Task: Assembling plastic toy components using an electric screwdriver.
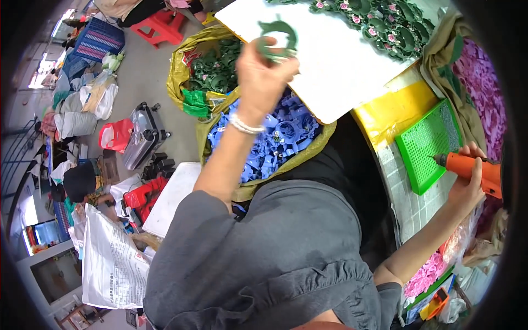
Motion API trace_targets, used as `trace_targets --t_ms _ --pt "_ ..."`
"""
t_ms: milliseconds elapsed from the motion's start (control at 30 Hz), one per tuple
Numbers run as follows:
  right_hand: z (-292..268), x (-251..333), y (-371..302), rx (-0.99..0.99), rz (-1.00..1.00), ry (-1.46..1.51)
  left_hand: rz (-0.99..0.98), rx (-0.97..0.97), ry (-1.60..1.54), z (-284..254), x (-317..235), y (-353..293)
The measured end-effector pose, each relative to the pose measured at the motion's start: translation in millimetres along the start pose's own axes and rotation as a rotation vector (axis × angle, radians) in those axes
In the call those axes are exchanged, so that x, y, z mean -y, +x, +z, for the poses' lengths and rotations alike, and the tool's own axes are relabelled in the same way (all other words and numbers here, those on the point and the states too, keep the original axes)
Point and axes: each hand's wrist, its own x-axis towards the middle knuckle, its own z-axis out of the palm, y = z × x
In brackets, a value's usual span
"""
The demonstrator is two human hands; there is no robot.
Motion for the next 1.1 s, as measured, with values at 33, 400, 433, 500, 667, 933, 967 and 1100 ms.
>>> trace_targets --t_ms 33,400,433,500,667,933,967,1100 --pt "-10 -1 4 0.053 0.042 0.048 0.029 -0.066 0.021 -18 8 12" --pt "33 -6 -11 -0.113 0.077 0.161 0.067 -0.597 0.83 -149 100 82" --pt "33 -7 -12 -0.111 0.072 0.147 0.136 -0.566 0.846 -142 101 82" --pt "24 -12 -14 -0.09 0.062 0.134 0.297 -0.474 0.904 -105 88 79" --pt "30 -15 -10 -0.15 0.075 0.182 0.504 -0.18 0.814 -5 59 83" --pt "27 -20 -13 -0.155 0.081 0.19 0.557 0.408 0.696 158 63 124" --pt "27 -20 -13 -0.156 0.088 0.178 0.574 0.42 0.784 172 67 130" --pt "28 -20 -15 -0.156 0.073 0.174 0.389 0.511 0.933 204 75 149"
